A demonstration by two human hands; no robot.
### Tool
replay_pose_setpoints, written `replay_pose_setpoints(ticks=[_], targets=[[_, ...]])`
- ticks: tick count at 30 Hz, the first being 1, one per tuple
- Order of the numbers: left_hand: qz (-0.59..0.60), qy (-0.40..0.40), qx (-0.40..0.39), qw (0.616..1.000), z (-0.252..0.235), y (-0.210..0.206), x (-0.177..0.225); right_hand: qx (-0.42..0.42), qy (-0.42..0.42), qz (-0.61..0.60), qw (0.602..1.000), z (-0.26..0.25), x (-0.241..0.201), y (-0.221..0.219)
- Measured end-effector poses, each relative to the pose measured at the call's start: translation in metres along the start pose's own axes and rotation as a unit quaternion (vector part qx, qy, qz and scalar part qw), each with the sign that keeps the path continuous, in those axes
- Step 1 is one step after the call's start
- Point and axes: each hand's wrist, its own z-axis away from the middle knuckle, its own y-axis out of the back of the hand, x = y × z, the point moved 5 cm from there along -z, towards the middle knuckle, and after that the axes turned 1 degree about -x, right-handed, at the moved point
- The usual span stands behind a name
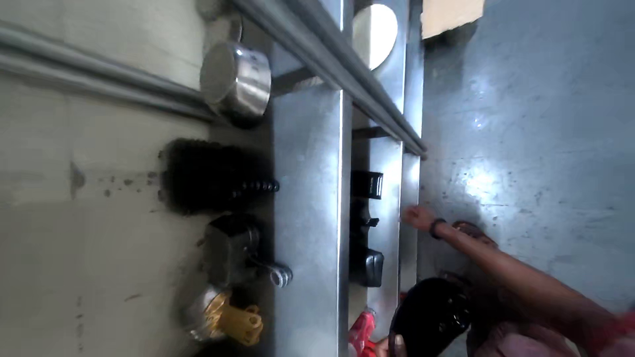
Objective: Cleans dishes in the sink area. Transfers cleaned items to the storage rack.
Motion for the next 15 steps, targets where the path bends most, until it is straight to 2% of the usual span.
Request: replay_pose_setpoints(ticks=[2,4,5,7,11,13,15], targets=[[0.023,-0.010,-0.017,1.000,-0.020,-0.023,0.016,-0.103,-0.133,-0.132,0.977,0.068,0.054,0.009],[0.061,-0.033,-0.062,0.996,-0.037,-0.052,0.033,-0.130,-0.238,-0.296,0.916,0.129,0.103,0.015],[0.087,-0.051,-0.097,0.990,-0.043,-0.067,0.040,-0.141,-0.259,-0.374,0.879,0.152,0.120,0.016],[0.156,-0.101,-0.193,0.963,-0.050,-0.094,0.058,-0.155,-0.270,-0.462,0.831,0.187,0.126,0.022],[0.244,-0.153,-0.363,0.886,-0.050,-0.124,0.093,-0.122,-0.277,-0.522,0.797,0.214,0.109,0.043],[0.247,-0.187,-0.421,0.853,-0.044,-0.125,0.112,-0.140,-0.225,-0.540,0.799,0.217,0.100,0.050],[0.228,-0.242,-0.444,0.832,-0.040,-0.116,0.129,-0.187,-0.141,-0.542,0.807,0.216,0.084,0.049]])
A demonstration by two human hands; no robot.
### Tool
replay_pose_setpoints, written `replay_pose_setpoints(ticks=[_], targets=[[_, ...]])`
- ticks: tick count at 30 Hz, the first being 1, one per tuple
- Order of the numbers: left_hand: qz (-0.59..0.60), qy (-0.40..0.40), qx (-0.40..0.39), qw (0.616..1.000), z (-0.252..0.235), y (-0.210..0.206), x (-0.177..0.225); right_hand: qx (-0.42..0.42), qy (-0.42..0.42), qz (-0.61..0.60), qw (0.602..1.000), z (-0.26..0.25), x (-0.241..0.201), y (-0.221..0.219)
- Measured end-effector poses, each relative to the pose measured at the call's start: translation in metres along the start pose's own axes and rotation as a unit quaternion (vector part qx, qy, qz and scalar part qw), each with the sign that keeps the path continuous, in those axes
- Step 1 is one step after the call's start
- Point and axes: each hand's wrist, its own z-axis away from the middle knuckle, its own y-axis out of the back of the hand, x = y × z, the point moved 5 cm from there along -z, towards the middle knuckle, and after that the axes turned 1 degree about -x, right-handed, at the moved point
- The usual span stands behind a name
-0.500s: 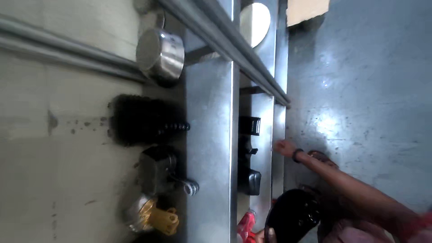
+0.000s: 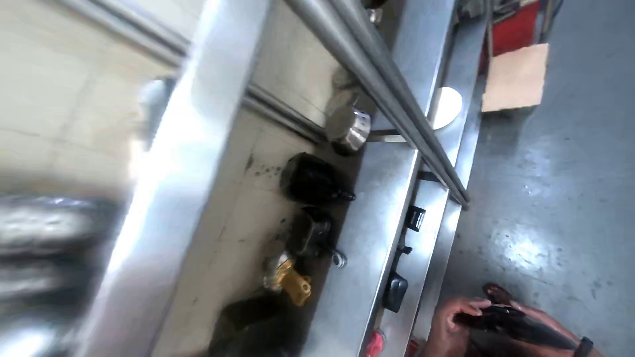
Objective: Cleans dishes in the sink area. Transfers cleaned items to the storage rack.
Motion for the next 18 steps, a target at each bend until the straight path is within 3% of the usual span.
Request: replay_pose_setpoints(ticks=[2,7,11,15,18], targets=[[-0.057,-0.031,-0.004,0.998,0.002,0.008,0.022,-0.022,0.021,0.025,0.999,-0.001,-0.004,-0.015],[-0.128,-0.098,0.064,0.985,0.016,0.049,0.084,0.019,0.008,0.135,0.991,0.013,-0.011,-0.073],[-0.177,-0.125,0.183,0.959,0.038,0.088,0.123,0.004,0.020,0.188,0.982,0.019,-0.022,-0.132],[-0.231,-0.046,0.328,0.915,0.081,0.103,0.124,-0.024,0.022,0.183,0.983,0.005,-0.020,-0.158],[-0.241,0.046,0.355,0.902,0.123,0.088,0.102,-0.015,0.039,0.228,0.973,0.002,-0.024,-0.154]])
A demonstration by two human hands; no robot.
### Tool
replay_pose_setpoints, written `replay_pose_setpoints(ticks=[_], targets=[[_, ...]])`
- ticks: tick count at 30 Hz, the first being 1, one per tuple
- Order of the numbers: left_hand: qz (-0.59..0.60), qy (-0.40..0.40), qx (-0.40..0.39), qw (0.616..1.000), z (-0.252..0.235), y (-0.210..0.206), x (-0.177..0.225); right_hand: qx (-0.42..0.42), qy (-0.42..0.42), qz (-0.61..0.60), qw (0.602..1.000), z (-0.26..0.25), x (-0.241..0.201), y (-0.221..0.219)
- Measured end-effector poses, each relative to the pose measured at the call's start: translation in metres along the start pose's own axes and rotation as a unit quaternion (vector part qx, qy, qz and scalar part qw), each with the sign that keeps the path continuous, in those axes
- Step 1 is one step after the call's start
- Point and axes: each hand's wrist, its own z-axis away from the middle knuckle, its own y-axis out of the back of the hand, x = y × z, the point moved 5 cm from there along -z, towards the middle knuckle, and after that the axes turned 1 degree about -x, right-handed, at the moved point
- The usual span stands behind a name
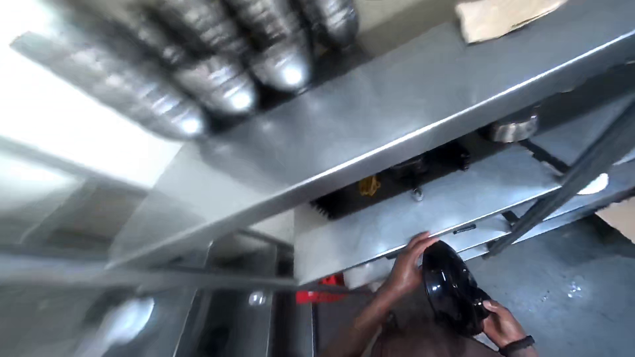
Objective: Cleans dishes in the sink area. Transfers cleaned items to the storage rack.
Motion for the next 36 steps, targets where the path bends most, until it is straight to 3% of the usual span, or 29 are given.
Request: replay_pose_setpoints(ticks=[7,12,15,20,25,29,32,36], targets=[[0.019,0.227,-0.022,0.973,0.104,-0.010,-0.115,0.054,-0.021,0.120,0.991,0.007,0.020,0.052],[0.020,0.388,0.116,0.914,0.147,0.028,-0.193,0.170,-0.048,0.168,0.970,-0.005,0.045,0.060],[-0.004,0.438,0.132,0.889,0.156,0.048,-0.221,0.271,-0.047,0.201,0.940,-0.022,0.064,0.059],[-0.002,0.447,0.036,0.894,0.138,0.025,-0.248,0.384,-0.038,0.242,0.890,-0.037,0.069,0.050],[-0.012,0.469,-0.017,0.883,0.090,-0.009,-0.282,0.410,-0.019,0.223,0.884,-0.031,0.071,0.035],[-0.209,0.393,-0.087,0.891,0.049,-0.048,-0.301,0.441,0.000,0.183,0.879,-0.025,0.091,0.057],[-0.381,0.349,-0.086,0.852,0.020,-0.070,-0.335,0.447,0.032,0.107,0.888,-0.015,0.106,0.070],[-0.389,0.301,-0.046,0.869,-0.005,-0.091,-0.360,0.465,0.101,-0.001,0.879,0.001,0.140,0.096]])
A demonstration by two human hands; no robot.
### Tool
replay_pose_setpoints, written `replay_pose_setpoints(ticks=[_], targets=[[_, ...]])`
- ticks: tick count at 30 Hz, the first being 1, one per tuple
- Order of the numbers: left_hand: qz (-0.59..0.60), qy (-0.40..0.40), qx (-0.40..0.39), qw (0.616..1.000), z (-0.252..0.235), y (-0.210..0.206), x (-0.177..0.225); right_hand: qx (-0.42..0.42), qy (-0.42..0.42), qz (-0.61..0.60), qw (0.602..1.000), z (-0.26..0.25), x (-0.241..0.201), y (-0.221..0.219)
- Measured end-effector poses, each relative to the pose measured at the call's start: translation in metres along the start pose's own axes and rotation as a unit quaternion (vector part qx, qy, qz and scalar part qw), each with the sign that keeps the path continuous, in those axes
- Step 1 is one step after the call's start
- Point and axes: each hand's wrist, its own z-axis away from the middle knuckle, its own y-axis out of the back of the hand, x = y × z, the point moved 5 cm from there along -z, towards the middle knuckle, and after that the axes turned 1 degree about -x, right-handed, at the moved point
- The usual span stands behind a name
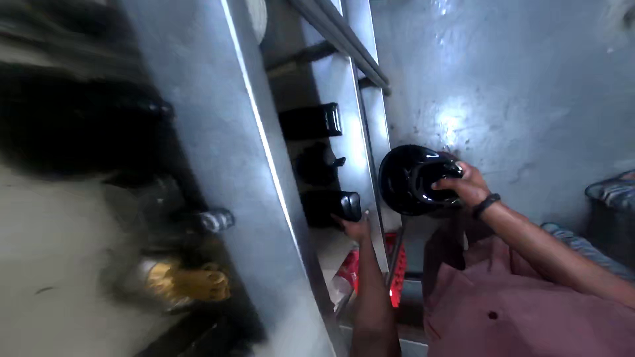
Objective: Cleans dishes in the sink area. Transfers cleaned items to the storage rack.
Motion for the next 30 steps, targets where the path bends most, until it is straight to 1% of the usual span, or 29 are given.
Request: replay_pose_setpoints(ticks=[2,5,7,10,13,17,18,22,25,26,27,28,29,30], targets=[[-0.009,-0.004,0.002,1.000,-0.002,-0.004,0.002,0.020,0.004,-0.039,0.999,-0.001,0.015,0.012],[0.024,-0.012,0.024,0.999,0.002,-0.004,0.001,0.041,-0.007,-0.049,0.998,0.001,0.023,0.023],[0.031,-0.040,0.034,0.998,0.001,-0.007,0.002,0.050,-0.012,-0.060,0.997,-0.001,0.029,0.025],[-0.002,-0.039,0.048,0.998,-0.008,-0.010,0.002,0.044,-0.023,-0.063,0.997,0.000,0.035,0.021],[0.005,-0.020,0.038,0.999,-0.023,-0.008,0.007,0.025,-0.022,-0.046,0.998,0.002,0.036,0.013],[0.114,-0.060,0.032,0.991,-0.049,-0.002,0.016,0.013,-0.019,-0.035,0.999,0.003,0.028,0.000],[0.124,-0.063,0.041,0.989,-0.058,0.000,0.015,0.009,-0.019,-0.042,0.999,0.004,0.025,-0.003],[0.072,-0.026,0.046,0.996,-0.080,0.008,0.011,-0.009,-0.010,-0.066,0.998,0.007,0.012,-0.025],[0.080,-0.049,0.059,0.994,-0.093,0.002,-0.015,-0.041,-0.002,-0.029,0.999,0.006,0.015,-0.051],[0.100,-0.046,0.060,0.992,-0.090,0.003,-0.021,-0.057,-0.003,-0.013,0.998,0.007,0.017,-0.061],[0.112,-0.024,0.038,0.993,-0.074,0.010,-0.018,-0.074,-0.002,0.005,0.997,0.007,0.019,-0.071],[0.110,0.009,-0.004,0.994,-0.047,0.023,-0.010,-0.092,-0.001,0.022,0.996,0.008,0.024,-0.081],[0.114,0.022,-0.021,0.993,-0.017,0.037,-0.006,-0.110,0.001,0.040,0.993,0.007,0.031,-0.091],[0.144,0.008,0.003,0.990,0.009,0.045,-0.012,-0.126,0.002,0.056,0.990,0.005,0.040,-0.101]])
